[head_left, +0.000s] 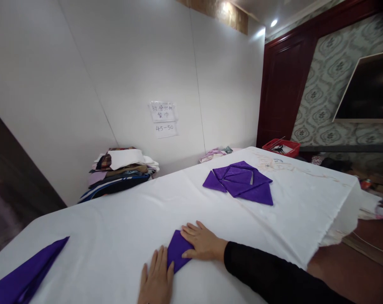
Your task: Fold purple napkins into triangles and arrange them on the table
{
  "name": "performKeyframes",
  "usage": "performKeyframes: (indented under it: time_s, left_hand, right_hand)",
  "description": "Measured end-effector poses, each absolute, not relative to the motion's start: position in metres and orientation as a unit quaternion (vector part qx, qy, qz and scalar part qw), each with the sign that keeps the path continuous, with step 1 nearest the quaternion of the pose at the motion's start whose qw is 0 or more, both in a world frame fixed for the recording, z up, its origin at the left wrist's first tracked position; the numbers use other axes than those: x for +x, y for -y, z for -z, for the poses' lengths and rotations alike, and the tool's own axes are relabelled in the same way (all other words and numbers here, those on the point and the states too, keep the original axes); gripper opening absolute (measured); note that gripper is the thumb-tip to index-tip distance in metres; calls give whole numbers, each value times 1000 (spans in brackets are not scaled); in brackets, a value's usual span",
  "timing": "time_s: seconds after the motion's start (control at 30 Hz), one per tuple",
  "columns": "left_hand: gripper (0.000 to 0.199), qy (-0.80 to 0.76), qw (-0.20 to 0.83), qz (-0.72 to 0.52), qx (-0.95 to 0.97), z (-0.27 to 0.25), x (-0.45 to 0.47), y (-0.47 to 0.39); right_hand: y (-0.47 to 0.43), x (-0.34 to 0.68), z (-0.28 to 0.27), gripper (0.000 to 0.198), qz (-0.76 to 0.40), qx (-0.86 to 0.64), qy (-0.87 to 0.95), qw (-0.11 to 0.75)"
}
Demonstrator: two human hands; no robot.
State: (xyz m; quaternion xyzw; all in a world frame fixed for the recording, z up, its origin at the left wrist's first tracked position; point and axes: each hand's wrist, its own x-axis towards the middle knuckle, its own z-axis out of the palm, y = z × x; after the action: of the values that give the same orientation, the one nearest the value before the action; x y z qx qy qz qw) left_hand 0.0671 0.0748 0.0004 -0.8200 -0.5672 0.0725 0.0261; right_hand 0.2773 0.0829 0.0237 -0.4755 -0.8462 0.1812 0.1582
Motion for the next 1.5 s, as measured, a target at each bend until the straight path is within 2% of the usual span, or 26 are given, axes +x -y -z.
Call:
performKeyframes:
  time_s: [0.3,0.37,0.47,0.57,0.63,0.73,1.1,1.2,1.3,1.4,1.5]
  left_hand:
    - [51,580,67,-89,-807,4,25,-52]
    - [56,583,66,-107,-802,1,22,-51]
    - [61,597,60,-96,-794,-10,42,-58]
    - [49,584,56,-41,-809,-26,87,-69]
    - [49,568,56,-14,-821,-32,115,-76]
    - [48,538,39,-39,-841,-30,134,-83]
    - [50,587,42,-104,-802,3,65,-78]
    - [51,608,30,-84,-789,7,40,-74]
    - [51,649,-27,-64,-758,-4,34,-69]
    - [50,695,-75,-28,-715,-25,58,-68]
    - [53,641,-60,34,-764,-35,97,-74]
  right_hand:
    - [-75,296,-19,79,-187,-505,830,144]
    - [-74,297,-18,79,-185,-507,829,144]
    - [-73,297,-19,78,-181,-511,829,141]
    - [-73,296,-18,77,-167,-512,830,146]
    - [-74,295,-17,75,-155,-512,832,150]
    - [-75,296,-13,70,-141,-511,834,154]
    - [-75,298,-14,76,-154,-508,834,148]
    - [-76,298,-14,76,-160,-510,834,137]
    - [-75,298,-14,74,-161,-516,831,128]
    - [-74,299,-13,73,-160,-518,833,112]
    - [-75,299,-8,72,-149,-519,836,101]
